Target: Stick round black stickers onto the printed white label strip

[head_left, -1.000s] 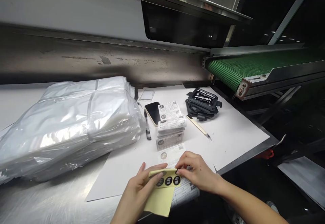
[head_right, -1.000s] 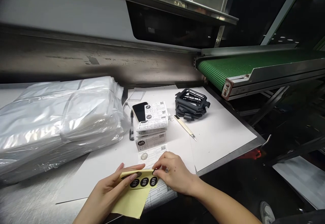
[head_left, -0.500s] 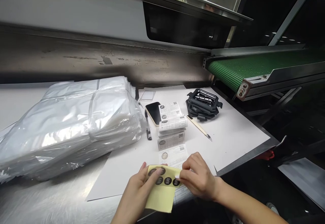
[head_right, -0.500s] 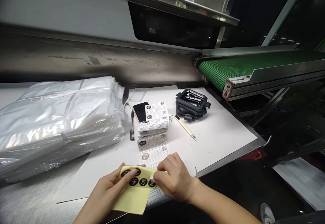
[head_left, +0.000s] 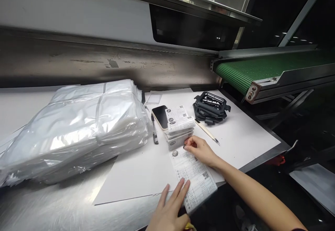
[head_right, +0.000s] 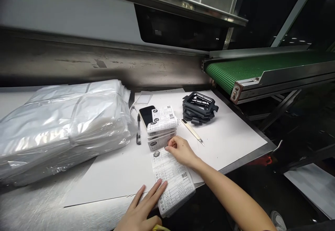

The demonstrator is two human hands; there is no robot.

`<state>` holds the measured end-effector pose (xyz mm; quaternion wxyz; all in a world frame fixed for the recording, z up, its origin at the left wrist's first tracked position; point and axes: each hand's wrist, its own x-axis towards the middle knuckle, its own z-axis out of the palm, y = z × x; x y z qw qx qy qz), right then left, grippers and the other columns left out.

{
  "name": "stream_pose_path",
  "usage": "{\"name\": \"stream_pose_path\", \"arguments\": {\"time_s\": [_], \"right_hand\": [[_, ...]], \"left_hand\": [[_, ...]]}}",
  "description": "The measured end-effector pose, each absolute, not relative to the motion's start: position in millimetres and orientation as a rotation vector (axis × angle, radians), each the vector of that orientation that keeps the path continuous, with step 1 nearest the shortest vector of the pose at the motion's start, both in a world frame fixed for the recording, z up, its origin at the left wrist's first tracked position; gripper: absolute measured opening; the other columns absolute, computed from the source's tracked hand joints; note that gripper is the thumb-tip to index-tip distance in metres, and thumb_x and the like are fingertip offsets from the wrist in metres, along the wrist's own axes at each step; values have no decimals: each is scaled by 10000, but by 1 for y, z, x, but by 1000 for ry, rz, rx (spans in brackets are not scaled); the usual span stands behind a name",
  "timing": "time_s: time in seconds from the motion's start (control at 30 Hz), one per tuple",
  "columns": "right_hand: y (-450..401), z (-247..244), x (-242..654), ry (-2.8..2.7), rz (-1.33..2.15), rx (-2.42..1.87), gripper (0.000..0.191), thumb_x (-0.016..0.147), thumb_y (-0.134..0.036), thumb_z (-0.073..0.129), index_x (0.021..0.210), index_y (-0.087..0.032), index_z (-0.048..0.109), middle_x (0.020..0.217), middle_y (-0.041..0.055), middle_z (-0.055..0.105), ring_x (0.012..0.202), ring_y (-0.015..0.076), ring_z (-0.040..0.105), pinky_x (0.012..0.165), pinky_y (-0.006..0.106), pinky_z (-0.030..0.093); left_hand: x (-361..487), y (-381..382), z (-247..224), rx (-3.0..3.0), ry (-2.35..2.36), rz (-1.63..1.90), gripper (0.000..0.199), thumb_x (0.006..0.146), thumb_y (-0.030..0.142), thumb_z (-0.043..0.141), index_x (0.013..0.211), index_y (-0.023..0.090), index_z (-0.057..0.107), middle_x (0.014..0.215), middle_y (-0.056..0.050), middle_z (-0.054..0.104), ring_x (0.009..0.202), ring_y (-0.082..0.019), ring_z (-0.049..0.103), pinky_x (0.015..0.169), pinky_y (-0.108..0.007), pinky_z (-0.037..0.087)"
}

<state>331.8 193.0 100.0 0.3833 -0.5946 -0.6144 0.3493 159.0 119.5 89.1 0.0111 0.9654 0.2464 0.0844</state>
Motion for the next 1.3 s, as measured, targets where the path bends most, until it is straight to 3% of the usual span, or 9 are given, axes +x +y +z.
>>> {"name": "stream_pose_path", "arguments": {"time_s": [0.1,0.23,0.4,0.83,1.03,1.2,1.3], "right_hand": [[194,107,329,-1585,846,-1534,96,715,-240,512,661,-187,451,752,-6,510,711,128,498,644,261,399],[178,112,321,-1658,787,-1565,70,709,-197,529,673,-191,470,808,-4,509,809,136,481,729,280,371],[170,108,314,-1761,727,-1673,80,687,-160,559,654,-184,489,830,3,497,861,170,439,795,378,294],[178,103,312,-1954,594,-1779,77,708,-211,558,660,-180,507,776,-2,508,835,170,440,751,365,300],[185,104,311,-2015,457,-1857,92,716,-237,541,668,-166,509,798,38,488,821,200,431,728,377,299],[192,101,319,-1956,292,-1933,244,704,-326,553,837,-136,479,847,88,468,818,236,409,715,411,297],[193,98,322,-1975,262,-1902,350,645,-417,591,833,-142,483,859,95,473,829,259,403,712,432,299]], "left_hand": [[175,120,94,2962,907,323,151,523,19,576,512,169,569,1160,-236,451,1093,-363,350,807,-529,367],[181,127,92,2831,908,371,91,595,82,578,578,171,589,1213,-252,388,1133,-374,274,824,-558,337],[181,127,87,2769,911,397,140,591,30,567,604,168,591,1233,-271,353,1159,-376,232,844,-577,292],[180,126,74,2711,867,525,160,593,17,531,602,175,556,1256,-253,338,1186,-376,197,842,-594,247],[179,126,78,2713,875,508,171,589,7,525,597,175,557,1252,-255,343,1178,-386,210,839,-597,248],[180,126,87,2782,890,480,159,595,12,530,580,165,571,1216,-277,375,1143,-399,261,802,-598,299],[183,124,91,2795,916,445,151,608,26,529,558,160,578,1206,-274,386,1131,-404,270,800,-601,307]]}}
